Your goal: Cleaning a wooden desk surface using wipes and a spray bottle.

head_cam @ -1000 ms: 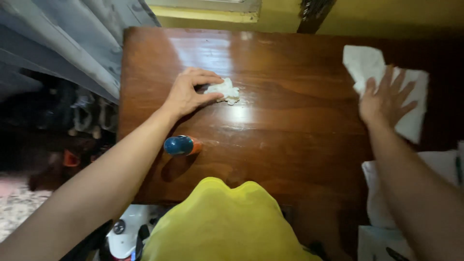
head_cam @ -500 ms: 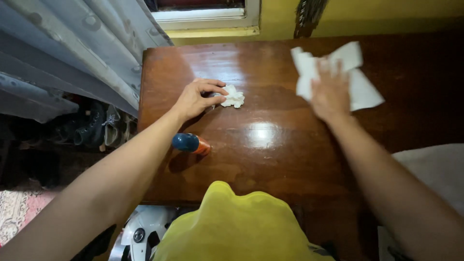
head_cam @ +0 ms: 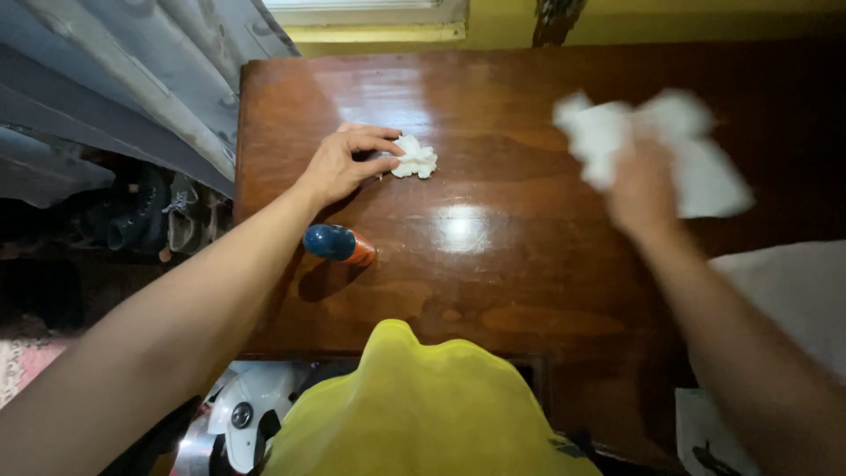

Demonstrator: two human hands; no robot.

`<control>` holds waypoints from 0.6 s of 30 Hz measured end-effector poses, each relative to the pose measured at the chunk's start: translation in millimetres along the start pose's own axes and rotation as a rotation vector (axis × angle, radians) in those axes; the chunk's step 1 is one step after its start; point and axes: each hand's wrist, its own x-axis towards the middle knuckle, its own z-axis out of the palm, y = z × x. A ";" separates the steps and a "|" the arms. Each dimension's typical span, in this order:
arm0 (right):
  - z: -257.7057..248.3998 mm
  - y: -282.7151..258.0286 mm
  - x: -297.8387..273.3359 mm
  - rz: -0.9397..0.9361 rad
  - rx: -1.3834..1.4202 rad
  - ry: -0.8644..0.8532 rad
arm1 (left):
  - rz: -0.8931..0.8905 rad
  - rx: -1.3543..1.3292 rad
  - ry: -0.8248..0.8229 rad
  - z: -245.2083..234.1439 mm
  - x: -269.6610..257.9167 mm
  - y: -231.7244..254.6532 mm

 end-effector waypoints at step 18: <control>5.0 8.5 96.0 0.024 -0.043 0.074 | -0.017 0.049 -0.009 0.5 7.4 4.4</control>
